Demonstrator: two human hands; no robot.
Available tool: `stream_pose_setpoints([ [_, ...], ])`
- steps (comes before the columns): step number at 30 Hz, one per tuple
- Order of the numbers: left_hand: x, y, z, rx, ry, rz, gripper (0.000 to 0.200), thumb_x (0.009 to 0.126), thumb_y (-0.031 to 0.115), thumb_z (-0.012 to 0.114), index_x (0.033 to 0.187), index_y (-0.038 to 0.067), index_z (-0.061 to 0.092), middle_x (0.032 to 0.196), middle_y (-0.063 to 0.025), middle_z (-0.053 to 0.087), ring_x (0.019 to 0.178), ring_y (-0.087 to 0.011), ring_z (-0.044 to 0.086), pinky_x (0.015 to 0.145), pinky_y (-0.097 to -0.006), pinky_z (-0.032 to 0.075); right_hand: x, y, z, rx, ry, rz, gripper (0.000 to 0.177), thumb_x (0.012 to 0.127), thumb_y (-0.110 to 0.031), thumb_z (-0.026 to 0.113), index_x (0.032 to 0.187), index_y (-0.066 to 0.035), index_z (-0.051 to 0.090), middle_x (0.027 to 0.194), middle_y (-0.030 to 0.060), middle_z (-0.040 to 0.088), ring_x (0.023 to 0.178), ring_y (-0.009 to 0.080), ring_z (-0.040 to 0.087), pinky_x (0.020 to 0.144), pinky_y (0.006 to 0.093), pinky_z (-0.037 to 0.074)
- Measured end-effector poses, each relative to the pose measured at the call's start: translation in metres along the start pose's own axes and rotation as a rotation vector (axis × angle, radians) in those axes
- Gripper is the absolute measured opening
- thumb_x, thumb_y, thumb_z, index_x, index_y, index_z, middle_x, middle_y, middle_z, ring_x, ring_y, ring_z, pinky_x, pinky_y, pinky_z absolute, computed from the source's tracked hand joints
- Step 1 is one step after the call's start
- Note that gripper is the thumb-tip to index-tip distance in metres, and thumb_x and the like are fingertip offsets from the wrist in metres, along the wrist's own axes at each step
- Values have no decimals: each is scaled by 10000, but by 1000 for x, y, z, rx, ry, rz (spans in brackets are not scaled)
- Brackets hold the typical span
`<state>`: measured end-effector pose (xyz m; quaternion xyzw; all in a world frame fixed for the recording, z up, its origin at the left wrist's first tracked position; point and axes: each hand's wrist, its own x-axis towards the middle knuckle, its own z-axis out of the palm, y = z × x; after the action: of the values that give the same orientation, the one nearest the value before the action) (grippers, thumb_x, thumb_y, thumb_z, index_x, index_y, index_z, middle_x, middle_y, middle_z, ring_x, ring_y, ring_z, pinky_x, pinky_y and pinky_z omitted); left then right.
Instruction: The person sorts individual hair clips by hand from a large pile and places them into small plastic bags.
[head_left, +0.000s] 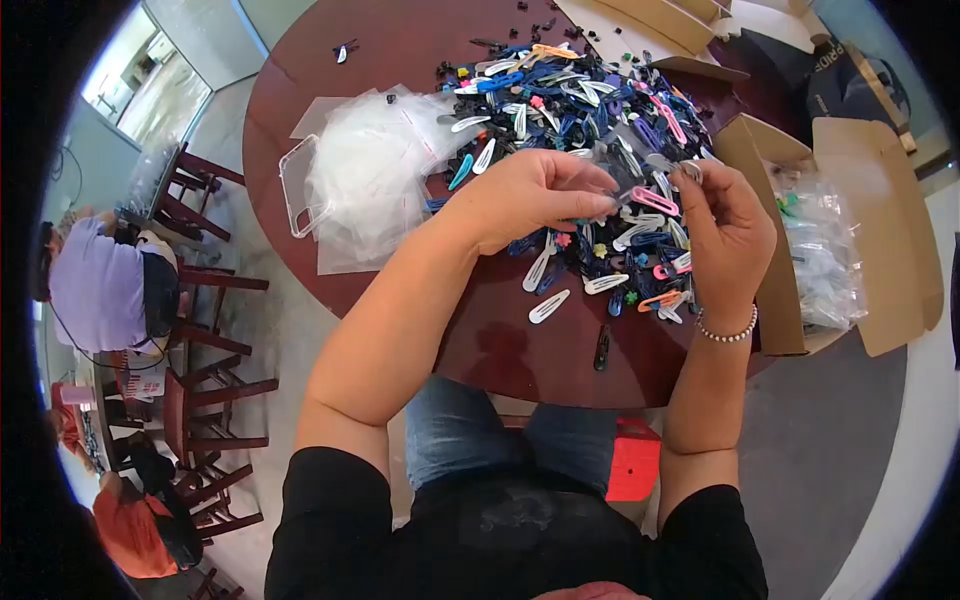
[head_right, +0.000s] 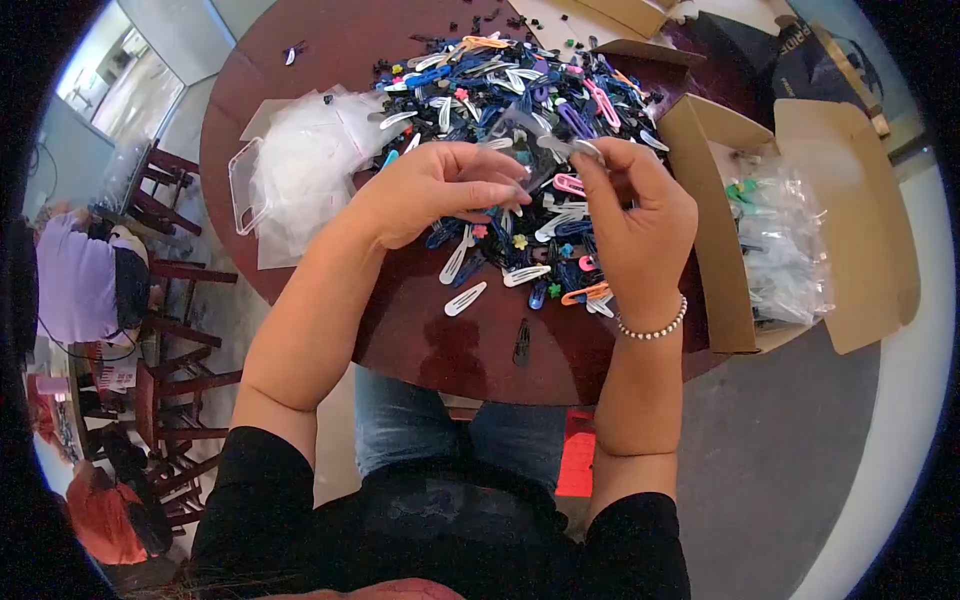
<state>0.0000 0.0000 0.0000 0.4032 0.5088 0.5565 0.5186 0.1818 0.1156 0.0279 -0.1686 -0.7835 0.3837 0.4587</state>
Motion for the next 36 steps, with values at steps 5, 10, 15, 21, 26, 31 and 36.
stream_pose_setpoints([
  [5,-2,1,7,-34,-89,-23,347,853,210,718,1136,21,651,967,-17,693,867,-70,621,706,-229,494,-1,-7,3,-218,-96,-137,175,839,3,693,1013,5,679,770,-9,648,649,27,547,583,178,433],
  [10,-2,-2,8,-12,-110,-45,337,856,225,712,1141,56,651,980,-9,697,881,-69,630,722,-229,504,-2,-7,7,-188,-70,-65,201,830,15,688,1030,7,677,800,7,666,669,33,562,597,185,450],
  [15,-2,1,9,-95,-153,-76,335,868,256,704,1149,80,651,1001,-20,700,922,-88,643,744,-244,513,-2,-7,5,-164,-56,-62,201,852,4,674,1053,14,676,868,35,689,713,50,586,654,196,480],
  [21,-2,3,9,-343,-193,-68,414,954,391,558,1204,65,617,1044,-58,692,1004,-165,652,767,-322,538,3,-9,16,187,113,76,124,881,-56,667,980,18,677,845,13,665,726,50,577,643,196,472],
  [26,-3,2,11,-227,-221,-118,493,971,356,530,1324,14,501,1208,-172,622,1077,-243,633,724,-317,579,1,2,2,114,-79,174,106,890,-62,667,942,27,687,794,-13,648,692,28,535,612,174,426],
  [31,2,1,4,-118,-116,-116,459,961,264,565,1339,20,479,1192,-144,629,1037,-202,645,713,-267,567,11,-4,-22,-161,197,-5,104,894,-71,668,955,9,696,784,-36,635,655,6,495,573,161,387],
  [36,1,2,4,-120,-98,-88,427,949,251,586,1293,7,521,1129,-128,655,961,-165,661,709,-236,557,29,-18,-90,-429,433,-33,153,905,-147,656,934,-3,701,717,-28,622,598,25,497,554,178,400],
])
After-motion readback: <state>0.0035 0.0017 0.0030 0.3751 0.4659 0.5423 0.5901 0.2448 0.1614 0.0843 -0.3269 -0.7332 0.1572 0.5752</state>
